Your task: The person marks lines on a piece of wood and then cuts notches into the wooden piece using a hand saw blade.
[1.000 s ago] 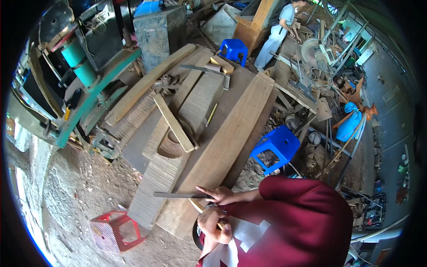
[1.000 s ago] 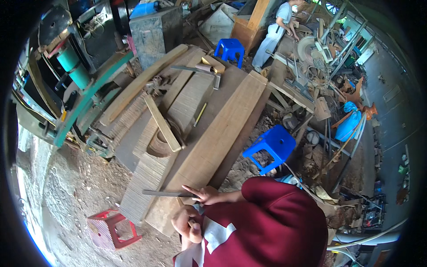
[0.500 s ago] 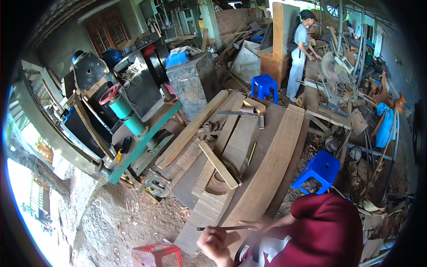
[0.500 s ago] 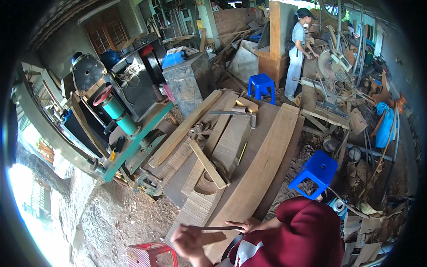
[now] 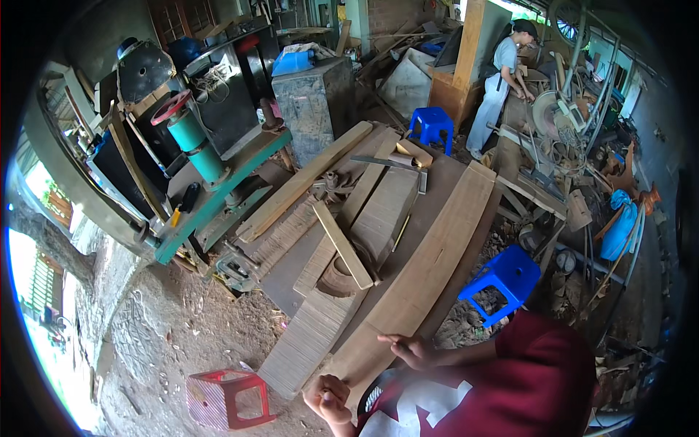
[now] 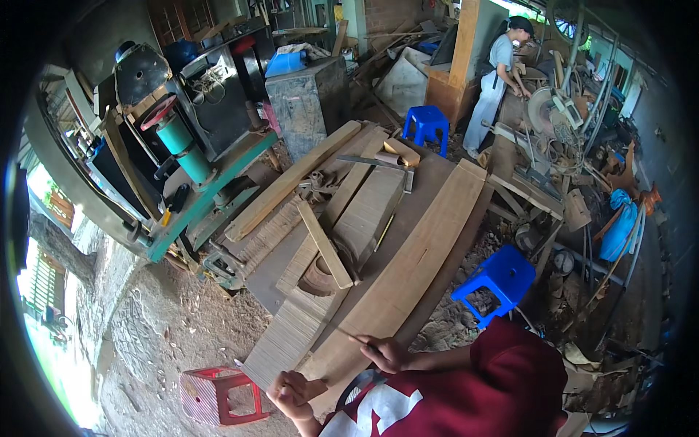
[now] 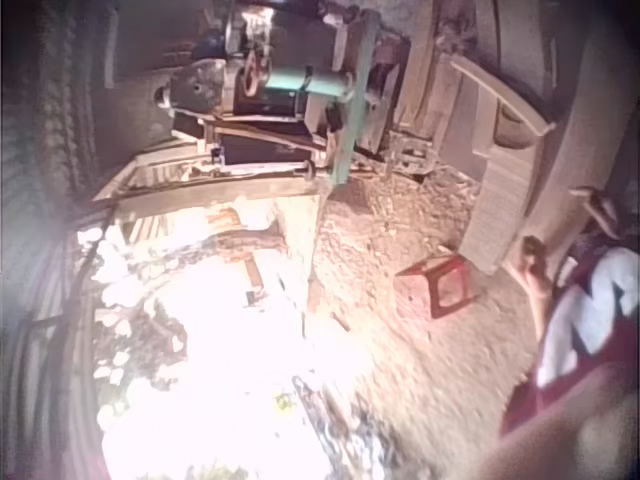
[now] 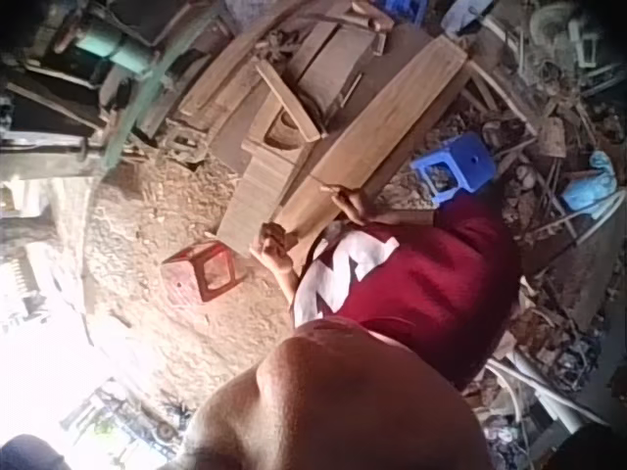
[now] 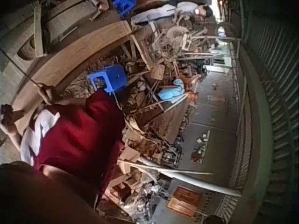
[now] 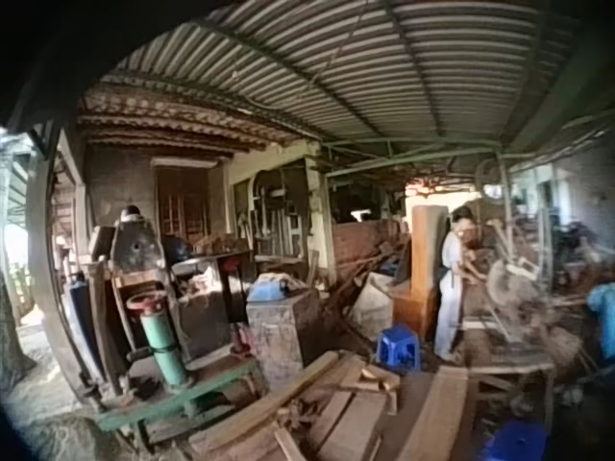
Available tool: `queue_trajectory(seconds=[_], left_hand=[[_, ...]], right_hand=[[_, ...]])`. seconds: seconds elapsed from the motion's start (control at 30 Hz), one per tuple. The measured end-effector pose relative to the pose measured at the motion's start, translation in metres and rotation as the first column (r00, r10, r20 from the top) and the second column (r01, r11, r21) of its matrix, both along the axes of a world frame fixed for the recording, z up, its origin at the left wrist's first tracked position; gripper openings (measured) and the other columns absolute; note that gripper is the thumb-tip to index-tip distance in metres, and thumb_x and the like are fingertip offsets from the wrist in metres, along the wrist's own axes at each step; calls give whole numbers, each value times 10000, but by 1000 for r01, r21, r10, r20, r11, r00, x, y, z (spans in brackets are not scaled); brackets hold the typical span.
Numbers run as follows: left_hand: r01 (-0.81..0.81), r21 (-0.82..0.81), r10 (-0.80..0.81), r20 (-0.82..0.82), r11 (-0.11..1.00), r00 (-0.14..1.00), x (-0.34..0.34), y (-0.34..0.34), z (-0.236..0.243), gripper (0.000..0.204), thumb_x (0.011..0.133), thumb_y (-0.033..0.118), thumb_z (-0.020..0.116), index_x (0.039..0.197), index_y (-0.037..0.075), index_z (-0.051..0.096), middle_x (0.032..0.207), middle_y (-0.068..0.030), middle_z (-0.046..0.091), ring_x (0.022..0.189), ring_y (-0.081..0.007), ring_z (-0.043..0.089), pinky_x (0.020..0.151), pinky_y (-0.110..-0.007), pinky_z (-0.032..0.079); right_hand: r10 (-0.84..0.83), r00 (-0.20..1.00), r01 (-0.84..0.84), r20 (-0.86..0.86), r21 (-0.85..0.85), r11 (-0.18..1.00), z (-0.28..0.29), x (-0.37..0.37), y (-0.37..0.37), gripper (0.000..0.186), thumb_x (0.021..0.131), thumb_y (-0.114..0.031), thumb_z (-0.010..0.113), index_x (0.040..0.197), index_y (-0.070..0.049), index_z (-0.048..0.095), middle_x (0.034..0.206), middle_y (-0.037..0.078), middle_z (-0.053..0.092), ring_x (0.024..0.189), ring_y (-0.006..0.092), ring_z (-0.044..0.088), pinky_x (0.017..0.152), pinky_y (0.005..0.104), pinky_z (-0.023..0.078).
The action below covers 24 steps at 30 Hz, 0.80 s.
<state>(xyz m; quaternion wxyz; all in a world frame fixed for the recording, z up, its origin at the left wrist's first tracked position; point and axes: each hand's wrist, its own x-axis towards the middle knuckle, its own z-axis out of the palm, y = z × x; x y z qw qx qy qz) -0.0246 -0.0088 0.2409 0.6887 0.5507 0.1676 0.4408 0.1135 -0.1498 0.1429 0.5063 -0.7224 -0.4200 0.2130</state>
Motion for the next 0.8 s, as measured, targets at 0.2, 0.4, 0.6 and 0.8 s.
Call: queue_trajectory(seconds=[0.2,0.4,0.6,0.8], left_hand=[[-162,169,190,-163,972,968,21,-32,-5,554,772,497,440,510,10,408,377,-21,368,329,-91,360,333,-218,230],[-155,264,205,-175,952,963,22,-49,-24,494,771,432,432,502,19,404,384,-26,367,331,-104,358,337,-232,226],[-378,40,375,73,925,924,22,-44,1,447,764,387,442,511,23,377,427,-35,357,392,-117,347,361,-220,229],[-349,78,344,70,934,936,3,-47,-4,464,757,397,455,494,26,365,428,-38,358,394,-131,331,389,-266,241]], right_hand=[[511,860,-476,-16,-388,789,-95,-20,-9,265,702,-137,494,948,-75,569,748,170,602,676,323,601,617,418,475],[498,866,-424,-49,-600,678,-36,-20,-1,182,691,-164,513,742,-10,595,671,218,583,652,358,595,594,436,482],[491,866,-452,-92,-563,692,-50,-22,4,368,794,-331,460,815,21,565,733,248,575,701,402,572,620,454,466],[218,971,-175,97,-331,927,-8,-9,4,277,830,-310,462,790,-59,571,607,157,555,571,314,572,500,391,433]])
